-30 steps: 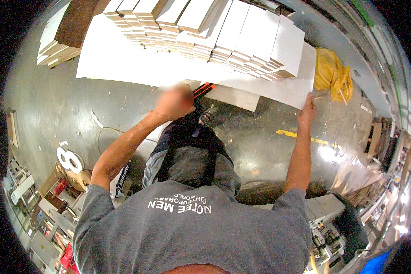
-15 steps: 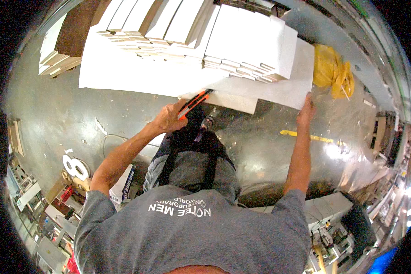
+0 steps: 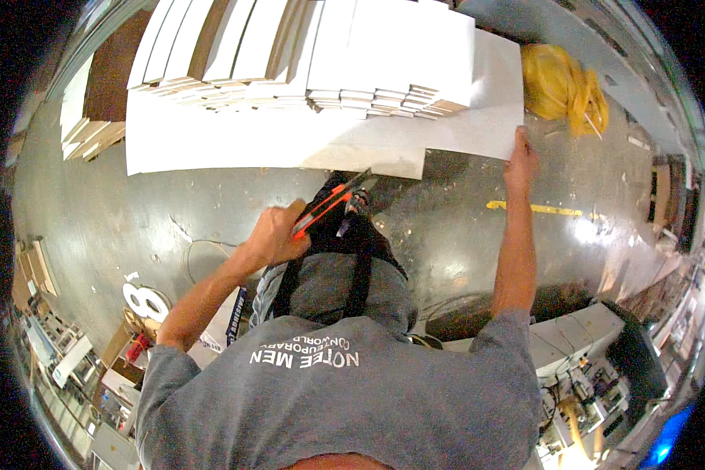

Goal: The person picks up individual wood panels from a table and feeds them into a large industrial machine, then walks to the other side to collect and stack the processed white panels on a moving conveyor belt.

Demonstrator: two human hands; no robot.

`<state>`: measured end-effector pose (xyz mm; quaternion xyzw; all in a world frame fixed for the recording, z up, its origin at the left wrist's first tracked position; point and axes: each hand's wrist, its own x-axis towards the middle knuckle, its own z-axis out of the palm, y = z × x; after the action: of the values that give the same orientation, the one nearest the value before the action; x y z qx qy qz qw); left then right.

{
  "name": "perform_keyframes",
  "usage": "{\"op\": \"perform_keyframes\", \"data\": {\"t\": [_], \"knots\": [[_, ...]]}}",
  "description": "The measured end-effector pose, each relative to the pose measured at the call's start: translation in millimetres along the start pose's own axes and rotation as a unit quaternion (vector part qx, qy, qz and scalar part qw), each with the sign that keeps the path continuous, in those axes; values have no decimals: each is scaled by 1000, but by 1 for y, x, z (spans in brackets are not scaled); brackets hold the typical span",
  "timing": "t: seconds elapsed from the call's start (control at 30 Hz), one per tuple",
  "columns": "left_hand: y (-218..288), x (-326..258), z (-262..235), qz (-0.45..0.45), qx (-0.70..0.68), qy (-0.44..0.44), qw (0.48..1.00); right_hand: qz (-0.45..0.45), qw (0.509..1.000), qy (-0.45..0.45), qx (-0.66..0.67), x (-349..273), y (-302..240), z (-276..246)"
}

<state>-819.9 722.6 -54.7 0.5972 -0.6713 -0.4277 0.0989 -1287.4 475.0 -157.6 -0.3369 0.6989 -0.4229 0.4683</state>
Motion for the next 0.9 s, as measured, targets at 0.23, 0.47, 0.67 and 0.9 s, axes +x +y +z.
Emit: {"op": "perform_keyframes", "data": {"t": [0.23,0.47,0.67,0.9], "knots": [[4,84,15,102,95,31,990,-22,999,40,0,10,20,-8],[-2,86,33,15,24,56,998,0,998,54,31,-9,5,12],[19,84,25,-79,31,4,996,-35,997,48,45,7,17,2],[16,80,37,-105,26,2,994,-33,999,-29,6,-3,15,-5]]}}
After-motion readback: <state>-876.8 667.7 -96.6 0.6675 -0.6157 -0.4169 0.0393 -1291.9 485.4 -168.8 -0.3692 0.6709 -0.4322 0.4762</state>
